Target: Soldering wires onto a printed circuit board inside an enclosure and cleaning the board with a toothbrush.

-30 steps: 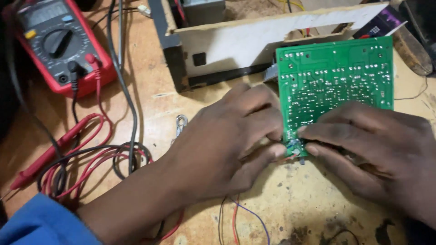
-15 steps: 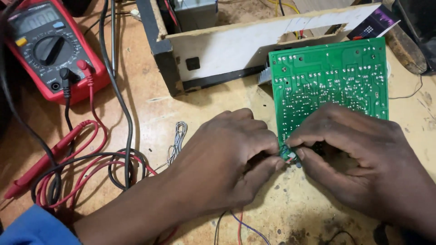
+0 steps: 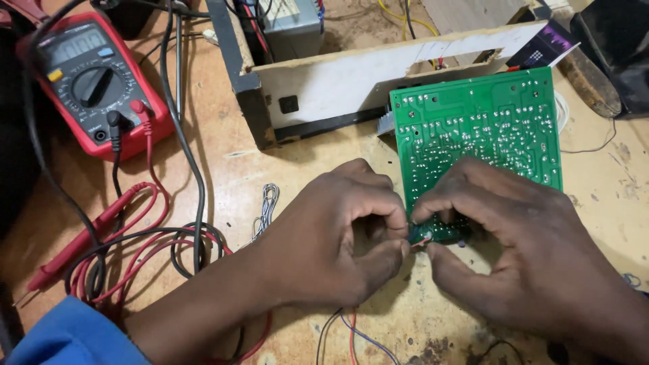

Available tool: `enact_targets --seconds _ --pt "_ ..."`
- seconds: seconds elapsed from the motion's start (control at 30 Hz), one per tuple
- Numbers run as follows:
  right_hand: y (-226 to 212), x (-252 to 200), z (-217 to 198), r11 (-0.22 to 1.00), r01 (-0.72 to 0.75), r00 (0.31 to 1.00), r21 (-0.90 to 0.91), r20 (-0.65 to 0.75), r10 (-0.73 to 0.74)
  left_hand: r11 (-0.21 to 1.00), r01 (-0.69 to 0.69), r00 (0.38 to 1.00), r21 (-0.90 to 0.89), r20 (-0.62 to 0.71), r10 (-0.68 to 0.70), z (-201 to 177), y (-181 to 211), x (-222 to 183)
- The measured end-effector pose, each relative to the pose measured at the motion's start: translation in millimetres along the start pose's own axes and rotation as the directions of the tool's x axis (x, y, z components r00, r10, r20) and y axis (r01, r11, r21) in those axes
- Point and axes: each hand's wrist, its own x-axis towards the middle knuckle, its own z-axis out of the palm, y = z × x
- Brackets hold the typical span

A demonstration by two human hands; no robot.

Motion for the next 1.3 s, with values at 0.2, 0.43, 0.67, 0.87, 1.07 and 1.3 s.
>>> enact_targets --seconds 0.2,0.43,0.67,0.87,1.07,1.3 --pt "-6.6 1.8 4.9 0.967 0.088 0.995 -0.239 -0.019 -0.095 0.986 0.165 0.975 0.026 -0.157 -0.159 0.2 1.0 11.8" --pt "-7.7 7.2 9.1 0.937 0.214 0.963 -0.278 -0.102 -0.251 0.962 0.253 0.945 0.1 -0.241 -0.223 17.4 -5.8 19.8" --pt "-5.1 7.4 10.5 0.924 0.207 0.966 -0.321 -0.085 -0.246 0.955 0.282 0.93 0.093 -0.272 -0.248 20.7 -3.2 20.9" --pt "-6.7 7.1 11.9 0.926 0.185 0.971 -0.329 -0.084 -0.224 0.933 0.354 0.906 0.066 -0.273 -0.324 20.3 0.3 20.9" --pt "-7.5 7.0 11.3 0.922 0.233 0.956 -0.309 -0.104 -0.276 0.931 0.36 0.905 0.067 -0.269 -0.331 21.0 -1.3 20.6" --pt "8.2 -0.4 10.7 0.961 0.148 0.983 -0.234 -0.071 -0.169 0.939 0.345 0.895 -0.002 -0.3 -0.329 19.0 -2.6 20.1"
